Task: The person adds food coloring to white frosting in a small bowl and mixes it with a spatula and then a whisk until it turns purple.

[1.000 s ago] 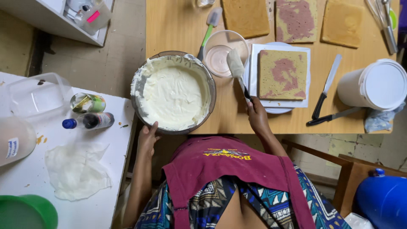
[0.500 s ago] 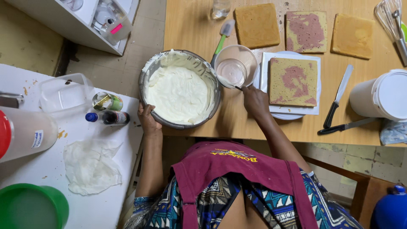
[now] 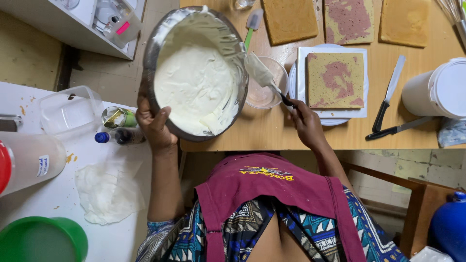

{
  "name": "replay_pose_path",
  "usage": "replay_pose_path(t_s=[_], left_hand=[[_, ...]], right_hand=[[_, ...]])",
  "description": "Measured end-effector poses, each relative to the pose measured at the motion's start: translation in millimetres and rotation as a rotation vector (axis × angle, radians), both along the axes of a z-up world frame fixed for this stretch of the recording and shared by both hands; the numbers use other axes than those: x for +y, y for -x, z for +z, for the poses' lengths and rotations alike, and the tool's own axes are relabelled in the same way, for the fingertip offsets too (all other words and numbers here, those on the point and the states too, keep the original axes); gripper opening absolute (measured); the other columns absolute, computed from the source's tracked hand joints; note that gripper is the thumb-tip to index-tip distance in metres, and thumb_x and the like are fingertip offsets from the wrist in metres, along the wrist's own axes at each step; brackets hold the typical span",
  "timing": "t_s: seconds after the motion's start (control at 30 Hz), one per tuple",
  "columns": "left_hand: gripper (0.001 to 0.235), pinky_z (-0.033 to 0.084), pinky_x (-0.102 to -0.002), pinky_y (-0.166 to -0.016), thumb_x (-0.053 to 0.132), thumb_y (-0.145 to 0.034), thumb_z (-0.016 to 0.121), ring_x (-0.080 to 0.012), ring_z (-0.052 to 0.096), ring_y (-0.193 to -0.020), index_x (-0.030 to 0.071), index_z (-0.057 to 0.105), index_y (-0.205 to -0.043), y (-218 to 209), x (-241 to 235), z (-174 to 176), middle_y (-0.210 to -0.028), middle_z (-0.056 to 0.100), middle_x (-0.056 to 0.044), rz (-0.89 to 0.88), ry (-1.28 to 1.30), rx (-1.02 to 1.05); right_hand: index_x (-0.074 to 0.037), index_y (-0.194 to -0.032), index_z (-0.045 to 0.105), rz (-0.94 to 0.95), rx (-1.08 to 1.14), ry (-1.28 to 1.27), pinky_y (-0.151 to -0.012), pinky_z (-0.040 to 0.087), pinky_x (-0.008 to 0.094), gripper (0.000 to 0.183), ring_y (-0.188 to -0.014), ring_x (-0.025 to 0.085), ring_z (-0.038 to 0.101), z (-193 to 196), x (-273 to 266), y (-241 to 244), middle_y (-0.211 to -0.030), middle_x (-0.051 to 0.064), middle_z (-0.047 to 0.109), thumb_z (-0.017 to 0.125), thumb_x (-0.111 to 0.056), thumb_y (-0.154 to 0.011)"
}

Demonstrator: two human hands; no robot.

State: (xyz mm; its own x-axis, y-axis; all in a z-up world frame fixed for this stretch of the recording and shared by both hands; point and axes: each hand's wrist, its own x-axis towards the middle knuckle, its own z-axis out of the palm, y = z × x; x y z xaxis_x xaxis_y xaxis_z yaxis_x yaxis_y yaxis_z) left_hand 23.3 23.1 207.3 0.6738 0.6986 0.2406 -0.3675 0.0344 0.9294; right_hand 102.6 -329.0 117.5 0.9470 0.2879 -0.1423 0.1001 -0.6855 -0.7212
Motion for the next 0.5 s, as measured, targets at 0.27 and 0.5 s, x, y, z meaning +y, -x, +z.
replay_pose_path(t_s=[0.27,0.5], left_hand=[[0.019,0.049,-0.027,-0.083,-0.004,-0.067,0.066,-0.0141,0.061,-0.091,0.01,0.054,-0.075,-46,-36,46,-0.093,0.058,-0.005,-0.156,0.186,-0.104],[0.021,0.053,-0.027,-0.063,-0.003,-0.065,0.069,-0.0154,0.063,-0.071,0.01,0.057,-0.076,-71,-44,20,-0.075,0.061,-0.006,-0.188,0.416,-0.015]], right_hand=[[-0.015,-0.131,0.067,0.161,-0.746,0.363,-0.057,0.057,0.037,0.029,-0.068,0.023,0.071,67,56,-56,-0.088,0.005,0.071,0.051,-0.008,-0.108],[-0.024,-0.122,0.072,0.352,-1.08,0.482,-0.047,0.048,0.029,0.032,-0.057,0.018,0.062,67,95,-95,-0.072,0.0,0.059,0.055,-0.013,-0.098]])
